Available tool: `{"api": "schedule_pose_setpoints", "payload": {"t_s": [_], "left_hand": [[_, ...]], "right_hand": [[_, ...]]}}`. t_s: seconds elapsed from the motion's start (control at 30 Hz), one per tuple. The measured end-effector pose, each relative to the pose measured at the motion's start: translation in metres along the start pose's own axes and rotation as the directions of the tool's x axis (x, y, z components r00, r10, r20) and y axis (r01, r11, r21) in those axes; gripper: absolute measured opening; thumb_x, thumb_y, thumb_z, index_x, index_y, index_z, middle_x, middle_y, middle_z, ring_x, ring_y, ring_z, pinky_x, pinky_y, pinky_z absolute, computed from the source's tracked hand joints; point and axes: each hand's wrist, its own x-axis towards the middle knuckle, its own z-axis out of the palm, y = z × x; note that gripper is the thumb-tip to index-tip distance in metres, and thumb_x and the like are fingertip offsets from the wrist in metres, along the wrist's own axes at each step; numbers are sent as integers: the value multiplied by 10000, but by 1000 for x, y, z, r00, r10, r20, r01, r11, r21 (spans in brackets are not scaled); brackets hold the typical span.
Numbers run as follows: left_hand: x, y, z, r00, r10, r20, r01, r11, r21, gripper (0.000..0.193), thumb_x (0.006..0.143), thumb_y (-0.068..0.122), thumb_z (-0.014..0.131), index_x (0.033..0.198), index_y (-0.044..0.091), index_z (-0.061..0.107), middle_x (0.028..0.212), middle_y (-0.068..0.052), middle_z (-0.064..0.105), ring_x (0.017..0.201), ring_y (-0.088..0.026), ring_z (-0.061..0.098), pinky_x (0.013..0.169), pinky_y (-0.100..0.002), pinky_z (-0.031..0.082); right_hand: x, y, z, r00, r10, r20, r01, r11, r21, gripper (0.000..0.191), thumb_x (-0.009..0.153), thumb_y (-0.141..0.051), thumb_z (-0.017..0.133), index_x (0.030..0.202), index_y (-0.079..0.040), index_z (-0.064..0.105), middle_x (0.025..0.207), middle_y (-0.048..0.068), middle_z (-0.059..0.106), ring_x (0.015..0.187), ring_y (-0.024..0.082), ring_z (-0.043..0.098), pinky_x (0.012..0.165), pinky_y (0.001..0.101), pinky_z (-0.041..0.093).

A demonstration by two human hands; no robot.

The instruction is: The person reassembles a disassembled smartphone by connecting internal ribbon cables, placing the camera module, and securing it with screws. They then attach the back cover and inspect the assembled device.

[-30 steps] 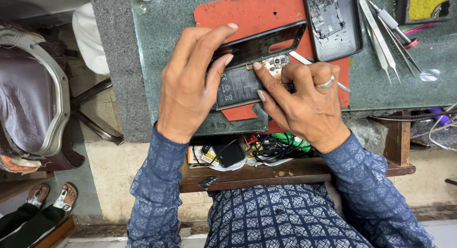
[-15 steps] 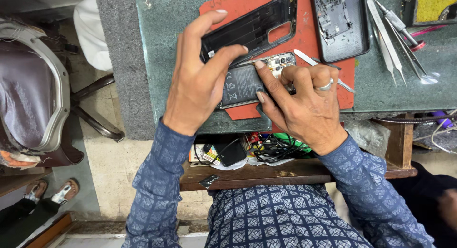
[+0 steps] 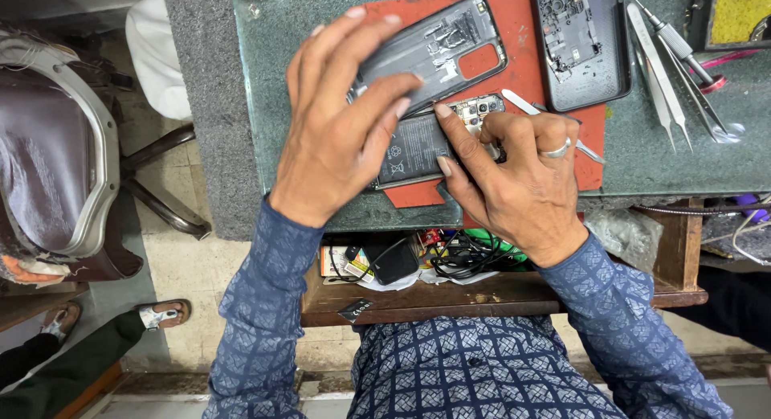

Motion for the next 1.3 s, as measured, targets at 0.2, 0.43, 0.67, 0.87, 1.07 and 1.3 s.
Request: {"api": "schedule_pose_setpoints", "payload": {"t_s": [0.2,0.43,0.67,0.87,1.07,1.3], "left_hand": [[-7,13,10,993,86,76,-95,988,123,272,1042,173,787,1308,151,733,1548,-33,510,1521,-289,342,1306,-549,250],[-13,18,17,993,88,75,-101,978,185,238,1054,184,755,1279,112,726,1556,-32,507,1526,-284,330,1291,-537,257],[-19,25,22,996,73,60,-85,969,231,227,1092,208,743,1287,93,719,1552,-24,514,1523,-273,333,1280,-536,270],[-22,33,25,997,71,42,-80,950,302,293,1074,183,706,1333,46,700,1541,-39,530,1515,-280,336,1270,-538,281],[-27,37,28,997,70,27,-75,937,342,272,1086,185,700,1312,34,697,1537,-38,540,1520,-267,335,1272,-527,279],[-32,41,28,998,53,29,-60,928,367,299,1119,222,722,1357,41,700,1521,-38,546,1517,-257,340,1269,-517,282]], "right_hand": [[0,1,2,1000,1,-5,-1,1000,-7,461,1033,-363,776,1458,-203,696,1170,54,497,1087,273,445,943,446,357],[-5,5,1,999,3,-40,0,998,58,421,1043,-272,777,1442,-159,708,1194,61,524,1087,270,443,957,404,380],[-17,7,-2,987,70,-146,-44,984,171,327,1016,-130,774,1342,-117,755,1083,25,552,999,247,489,938,390,390],[-18,4,-2,994,73,-78,-64,992,112,402,1016,-165,782,1412,-125,731,1167,42,541,1056,242,459,972,385,393],[-15,2,-1,995,87,-57,-80,991,107,397,1044,-182,778,1431,-119,711,1219,49,538,1103,246,452,985,379,395],[-12,1,0,996,80,-28,-78,994,83,419,1048,-194,774,1456,-126,706,1239,60,531,1115,260,433,975,364,402]]}}
